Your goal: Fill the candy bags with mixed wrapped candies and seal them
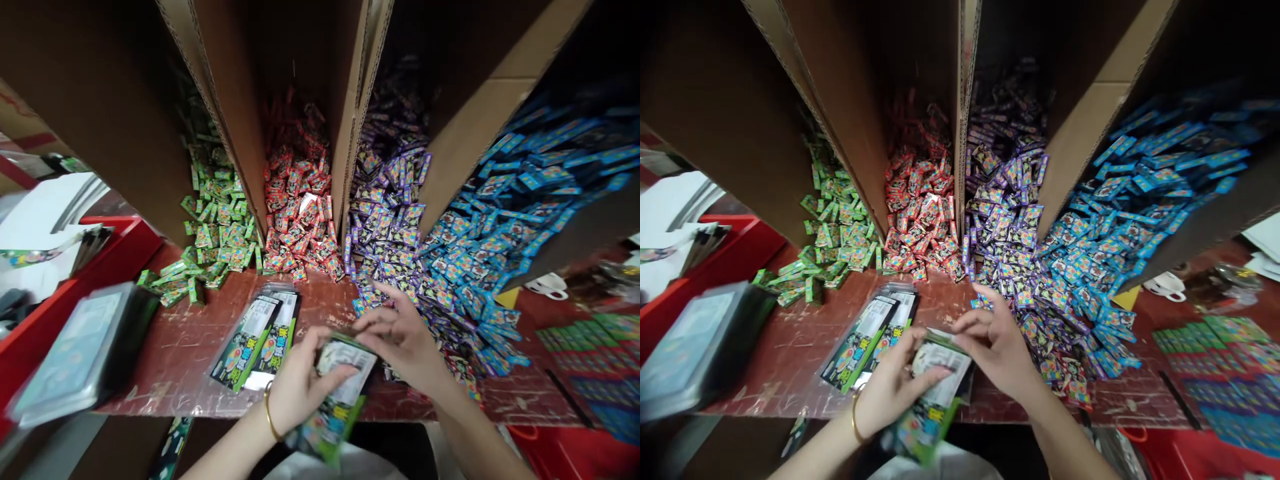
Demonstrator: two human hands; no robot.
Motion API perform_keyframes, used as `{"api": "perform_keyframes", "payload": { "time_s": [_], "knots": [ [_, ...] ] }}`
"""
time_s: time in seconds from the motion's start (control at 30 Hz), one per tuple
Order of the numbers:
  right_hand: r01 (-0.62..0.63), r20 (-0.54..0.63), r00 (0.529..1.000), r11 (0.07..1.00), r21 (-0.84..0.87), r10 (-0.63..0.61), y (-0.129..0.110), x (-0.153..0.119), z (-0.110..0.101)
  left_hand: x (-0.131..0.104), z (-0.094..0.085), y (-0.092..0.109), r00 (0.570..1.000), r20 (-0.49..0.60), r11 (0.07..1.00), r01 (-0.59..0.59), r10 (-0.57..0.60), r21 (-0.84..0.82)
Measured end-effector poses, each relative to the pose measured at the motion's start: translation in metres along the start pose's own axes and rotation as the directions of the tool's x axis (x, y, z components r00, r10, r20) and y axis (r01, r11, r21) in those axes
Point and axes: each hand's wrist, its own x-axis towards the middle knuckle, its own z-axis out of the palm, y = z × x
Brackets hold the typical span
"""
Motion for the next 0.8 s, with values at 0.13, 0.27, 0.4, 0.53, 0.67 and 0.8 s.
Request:
{"api": "perform_keyframes", "payload": {
  "time_s": [0.13,0.27,0.4,0.53,0.67,0.8],
  "knots": [
    [0.097,-0.333,0.940,0.993,0.066,-0.069,0.031,-0.005,0.018,-0.010,0.025,-0.025,0.982,-0.142,0.947,0.074,-0.124,-0.313],
    [0.250,-0.547,0.790,0.960,-0.122,-0.276,0.071,-0.039,0.039,-0.023,0.038,-0.047,0.929,-0.304,0.918,0.082,-0.211,-0.387],
    [0.173,-0.477,0.865,0.985,-0.002,-0.153,0.087,-0.051,0.047,-0.028,0.040,-0.053,0.913,-0.322,0.915,0.114,-0.250,-0.387],
    [0.023,-0.309,0.951,0.984,0.179,0.034,0.089,-0.041,0.040,-0.031,0.037,-0.052,0.932,-0.295,0.909,0.076,-0.210,-0.409],
    [-0.015,-0.294,0.953,0.983,0.185,0.070,0.085,-0.031,0.040,-0.031,0.039,-0.050,0.934,-0.280,0.913,0.097,-0.221,-0.397],
    [0.029,-0.314,0.948,0.969,0.245,0.051,0.076,-0.015,0.047,-0.019,0.047,-0.049,0.909,-0.386,0.940,0.017,-0.156,-0.340]
  ]
}}
